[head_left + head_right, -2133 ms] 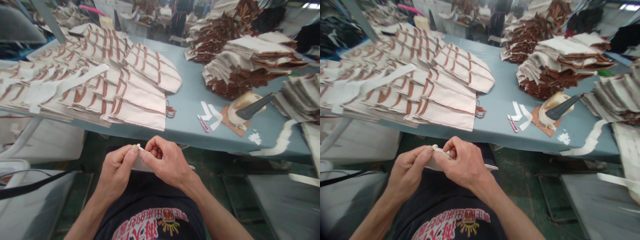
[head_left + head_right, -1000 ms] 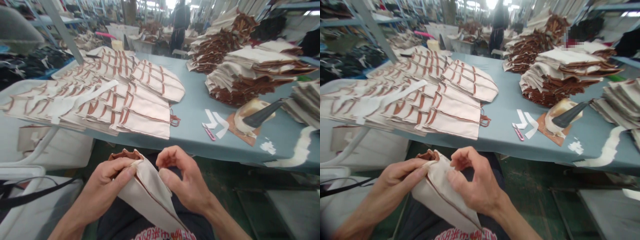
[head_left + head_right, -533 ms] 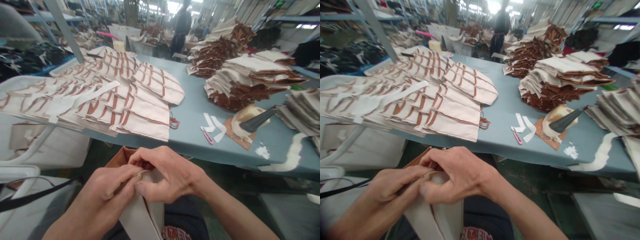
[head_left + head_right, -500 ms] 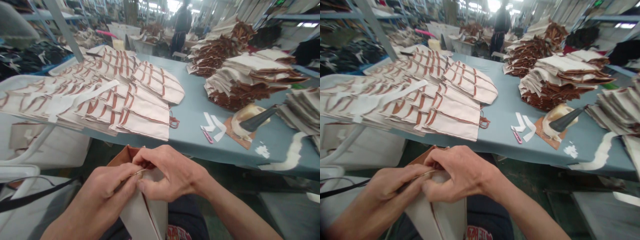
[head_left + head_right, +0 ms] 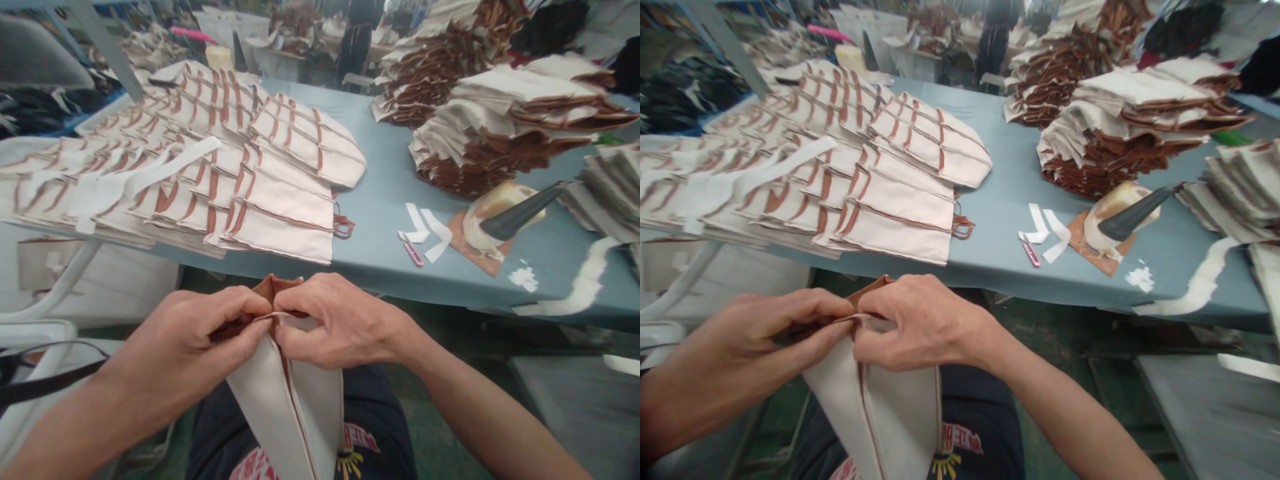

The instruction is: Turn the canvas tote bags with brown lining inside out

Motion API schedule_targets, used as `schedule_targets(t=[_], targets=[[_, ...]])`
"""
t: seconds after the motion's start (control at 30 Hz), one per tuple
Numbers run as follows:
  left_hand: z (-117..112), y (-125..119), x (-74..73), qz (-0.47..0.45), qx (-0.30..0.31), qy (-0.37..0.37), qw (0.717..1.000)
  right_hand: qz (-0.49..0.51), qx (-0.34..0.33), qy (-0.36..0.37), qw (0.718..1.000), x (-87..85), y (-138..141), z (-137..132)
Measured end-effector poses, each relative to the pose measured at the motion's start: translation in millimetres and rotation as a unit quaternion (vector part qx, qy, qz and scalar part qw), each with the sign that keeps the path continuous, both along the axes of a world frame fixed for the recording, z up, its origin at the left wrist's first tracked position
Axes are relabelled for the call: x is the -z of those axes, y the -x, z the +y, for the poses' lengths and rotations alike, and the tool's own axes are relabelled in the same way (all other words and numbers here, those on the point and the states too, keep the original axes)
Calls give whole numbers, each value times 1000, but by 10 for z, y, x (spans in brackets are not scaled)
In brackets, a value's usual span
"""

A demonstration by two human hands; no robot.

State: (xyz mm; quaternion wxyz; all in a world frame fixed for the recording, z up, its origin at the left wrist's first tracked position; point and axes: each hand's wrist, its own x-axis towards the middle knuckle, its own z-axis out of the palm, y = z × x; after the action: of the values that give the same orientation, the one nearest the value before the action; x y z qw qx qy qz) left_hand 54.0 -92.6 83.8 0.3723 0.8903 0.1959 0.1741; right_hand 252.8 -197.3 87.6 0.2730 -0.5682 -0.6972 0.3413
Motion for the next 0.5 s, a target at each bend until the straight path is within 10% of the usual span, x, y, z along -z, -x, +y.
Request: schedule_targets(t=[0.27, 0.5], targets=[[96, -84, -134, 8, 121, -214, 969, -67, -10, 40, 997, -70, 13, 63], [179, 156, 284, -35, 171, -364, 915, 63, 23, 88, 994, 50, 12, 45]])
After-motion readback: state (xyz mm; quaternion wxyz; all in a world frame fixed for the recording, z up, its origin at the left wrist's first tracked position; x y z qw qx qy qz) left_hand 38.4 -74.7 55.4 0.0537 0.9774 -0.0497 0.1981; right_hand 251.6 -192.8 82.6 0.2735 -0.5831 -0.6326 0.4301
